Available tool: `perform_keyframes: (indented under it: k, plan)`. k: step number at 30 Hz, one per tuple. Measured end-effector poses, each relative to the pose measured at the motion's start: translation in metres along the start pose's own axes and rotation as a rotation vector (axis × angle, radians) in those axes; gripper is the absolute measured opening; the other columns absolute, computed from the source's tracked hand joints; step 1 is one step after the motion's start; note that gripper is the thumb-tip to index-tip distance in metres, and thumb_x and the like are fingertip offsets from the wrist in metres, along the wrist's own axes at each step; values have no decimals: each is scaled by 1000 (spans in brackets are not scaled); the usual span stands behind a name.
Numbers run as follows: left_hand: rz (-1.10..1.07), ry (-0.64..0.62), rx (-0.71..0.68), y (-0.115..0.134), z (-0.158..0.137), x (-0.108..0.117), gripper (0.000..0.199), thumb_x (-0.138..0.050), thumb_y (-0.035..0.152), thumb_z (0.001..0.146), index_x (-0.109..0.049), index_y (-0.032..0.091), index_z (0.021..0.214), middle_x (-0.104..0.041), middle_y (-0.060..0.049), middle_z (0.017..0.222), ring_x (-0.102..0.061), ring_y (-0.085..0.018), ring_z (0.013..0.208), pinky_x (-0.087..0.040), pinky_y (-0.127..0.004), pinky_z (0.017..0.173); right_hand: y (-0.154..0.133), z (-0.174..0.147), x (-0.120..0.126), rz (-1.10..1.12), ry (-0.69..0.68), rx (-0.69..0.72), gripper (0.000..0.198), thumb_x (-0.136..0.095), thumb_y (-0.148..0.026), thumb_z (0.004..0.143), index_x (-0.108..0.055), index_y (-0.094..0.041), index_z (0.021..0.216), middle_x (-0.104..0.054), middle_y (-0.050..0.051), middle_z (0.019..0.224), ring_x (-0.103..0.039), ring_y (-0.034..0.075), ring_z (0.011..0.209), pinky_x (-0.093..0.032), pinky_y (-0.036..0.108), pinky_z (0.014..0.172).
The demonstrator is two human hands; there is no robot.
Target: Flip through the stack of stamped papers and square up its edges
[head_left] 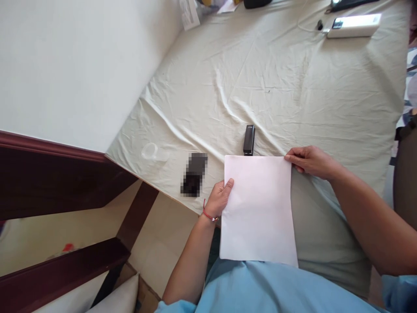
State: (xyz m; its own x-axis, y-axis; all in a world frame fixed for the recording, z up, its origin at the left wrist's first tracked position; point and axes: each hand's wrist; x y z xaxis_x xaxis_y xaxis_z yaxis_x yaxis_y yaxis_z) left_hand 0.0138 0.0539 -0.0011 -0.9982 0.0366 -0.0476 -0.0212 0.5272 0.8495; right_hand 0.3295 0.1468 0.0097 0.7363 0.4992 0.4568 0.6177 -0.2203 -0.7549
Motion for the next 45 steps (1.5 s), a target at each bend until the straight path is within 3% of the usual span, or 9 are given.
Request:
perform_keyframes:
  k: [7,16,19,22,25,28,30,33,45]
  plan:
    - [184,60,-267,-4,-3,0,58,-59,66,95,-74,13,116,-78,-12,114,-71,-25,103,-53,-32,91,8,-4,-4,-108,71,0,34,-55,-52,92,-63,-23,77,-55,-3,53,-48,14,51,-38,31,58]
    - [259,74,-298,-5,-5,0,55,-55,63,97,-75,15,114,-78,-11,113,-70,-24,100,-51,-31,88,8,-16,-11,-96,223,38,33,-59,-52,89,-67,-23,75,-60,0,56,-52,17,54,-38,33,62]
    - [297,58,-327,-4,-5,-1,54,-53,61,100,-73,15,119,-78,-11,115,-69,-24,103,-50,-31,91,5,-16,-11,-304,263,42,28,-59,-44,90,-68,-23,74,-68,4,68,-60,21,65,-39,34,65]
    - [358,44,-365,-1,-7,-5,56,-49,61,101,-72,14,121,-77,-11,114,-69,-24,103,-50,-31,91,-14,-18,-13,-540,389,48,24,-58,-40,92,-75,-24,92,-77,9,92,-67,28,81,-41,36,65]
    - [387,37,-365,2,-10,-8,60,-48,65,100,-72,14,118,-78,-10,106,-68,-23,95,-51,-30,84,-45,-19,-24,-538,535,274,34,-47,-34,102,-72,-22,121,-76,11,121,-67,31,110,-50,40,80]
    - [390,39,-334,3,-12,-11,61,-47,67,99,-73,13,112,-77,-8,97,-65,-21,85,-48,-29,76,-73,-16,-42,-479,429,531,40,-41,-30,106,-64,-17,136,-71,12,134,-61,30,125,-50,41,98]
    - [380,41,-324,3,-13,-12,61,-46,68,99,-73,13,109,-75,-7,93,-62,-19,81,-47,-28,73,-84,-13,-53,-489,327,579,39,-40,-29,107,-64,-17,135,-72,13,132,-63,30,122,-50,41,94]
    - [366,56,-333,2,-15,-13,60,-45,68,99,-72,14,107,-73,-6,90,-60,-19,80,-46,-28,72,-89,-9,-64,-483,215,545,35,-39,-30,108,-69,-20,121,-76,11,118,-68,28,106,-49,39,83]
    - [443,70,-324,1,-4,-22,51,-42,64,100,-54,20,78,-51,2,71,-46,-15,70,-39,-27,68,-74,7,-52,-294,201,360,32,-44,-33,104,-74,-20,100,-78,6,101,-69,22,90,-43,31,75]
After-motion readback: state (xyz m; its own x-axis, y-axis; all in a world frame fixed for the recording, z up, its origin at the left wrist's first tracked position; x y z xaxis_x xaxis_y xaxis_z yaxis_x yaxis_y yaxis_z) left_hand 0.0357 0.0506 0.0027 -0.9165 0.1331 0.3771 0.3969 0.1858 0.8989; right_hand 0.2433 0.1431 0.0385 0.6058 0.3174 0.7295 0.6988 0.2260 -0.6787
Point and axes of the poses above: each hand's wrist, its own z-axis towards the middle knuckle, its own x-axis out of the back of the hand, y = z × x
